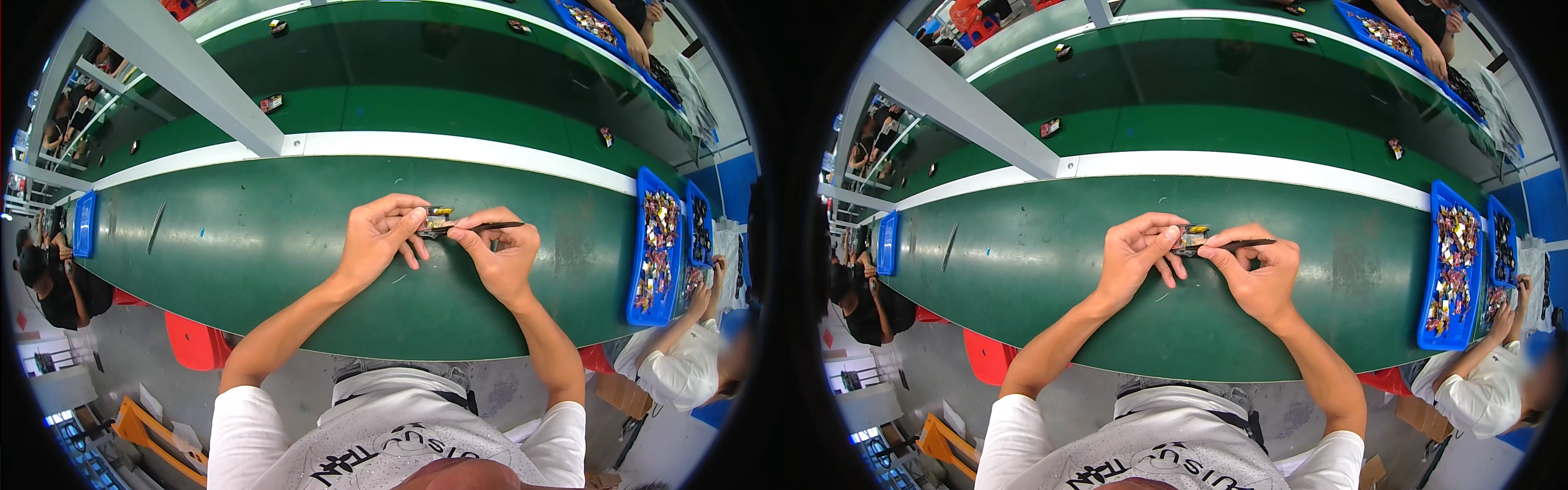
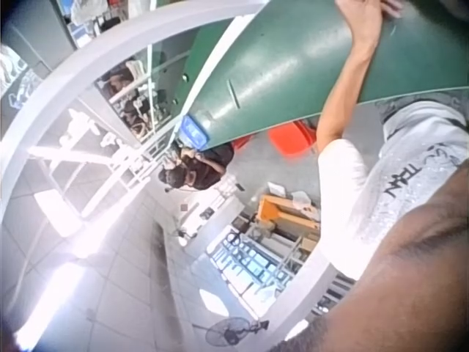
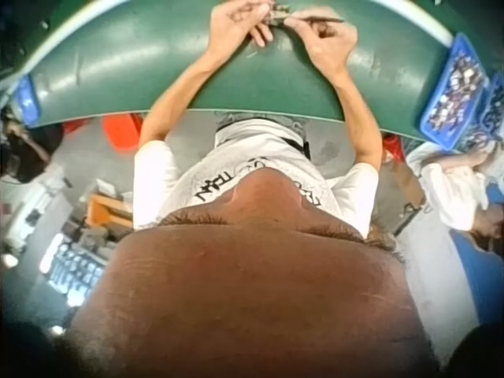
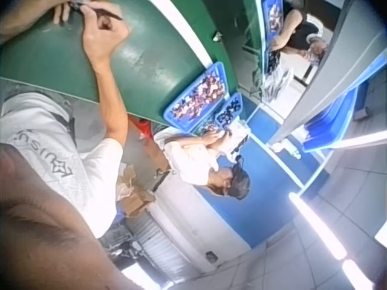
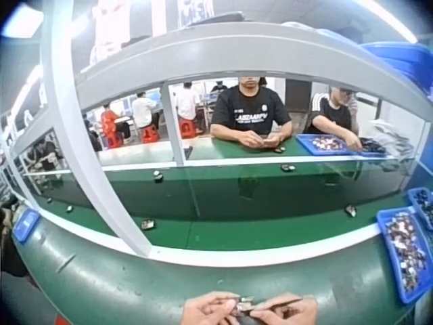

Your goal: Assembling small electronic components using tweezers on a production line.

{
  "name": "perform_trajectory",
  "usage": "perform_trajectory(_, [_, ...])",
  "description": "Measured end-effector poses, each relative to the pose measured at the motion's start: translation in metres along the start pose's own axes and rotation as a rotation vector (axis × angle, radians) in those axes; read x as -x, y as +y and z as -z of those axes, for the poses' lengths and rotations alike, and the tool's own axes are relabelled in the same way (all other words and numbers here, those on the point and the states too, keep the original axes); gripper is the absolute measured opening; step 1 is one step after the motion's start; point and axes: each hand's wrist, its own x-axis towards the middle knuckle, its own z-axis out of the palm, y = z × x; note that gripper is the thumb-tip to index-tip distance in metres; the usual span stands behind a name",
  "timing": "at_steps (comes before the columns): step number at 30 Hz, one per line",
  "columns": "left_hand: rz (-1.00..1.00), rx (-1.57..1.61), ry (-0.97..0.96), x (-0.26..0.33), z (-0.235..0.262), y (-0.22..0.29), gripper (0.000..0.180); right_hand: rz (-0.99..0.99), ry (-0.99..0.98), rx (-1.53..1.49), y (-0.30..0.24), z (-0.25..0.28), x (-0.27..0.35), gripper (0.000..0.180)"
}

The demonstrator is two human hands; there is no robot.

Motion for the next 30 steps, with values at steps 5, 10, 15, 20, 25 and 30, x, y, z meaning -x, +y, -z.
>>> perform_trajectory(5, [-0.012, -0.004, 0.004, 0.0002, 0.0004, -0.0006, 0.028, 0.086, -0.005, 0.06, 0.0017, -0.0009, 0.0001, 0.01])
perform_trajectory(10, [-0.022, 0.009, 0.01, 0.001, -0.0007, -0.0012, 0.028, 0.058, -0.001, 0.053, 0.0007, -0.0022, 0.0006, 0.008])
perform_trajectory(15, [-0.038, 0.023, 0.019, 0.0016, -0.0016, -0.0019, 0.026, 0.028, 0.012, 0.016, -0.0004, -0.0032, 0.0012, 0.007])
perform_trajectory(20, [-0.065, 0.004, 0.023, 0.0013, -0.0009, 0.0019, 0.024, 0.064, 0.011, 0.046, 0.0006, -0.0016, 0.0003, 0.007])
perform_trajectory(25, [-0.054, -0.002, 0.012, 0.001, 0.0007, 0.0026, 0.022, 0.1, -0.042, 0.094, -0.0028, 0.0031, -0.0037, 0.008])
perform_trajectory(30, [-0.03, -0.033, -0.004, 0.0025, 0.0005, 0.0055, 0.02, 0.132, -0.098, 0.103, -0.0039, 0.0063, -0.0069, 0.009])
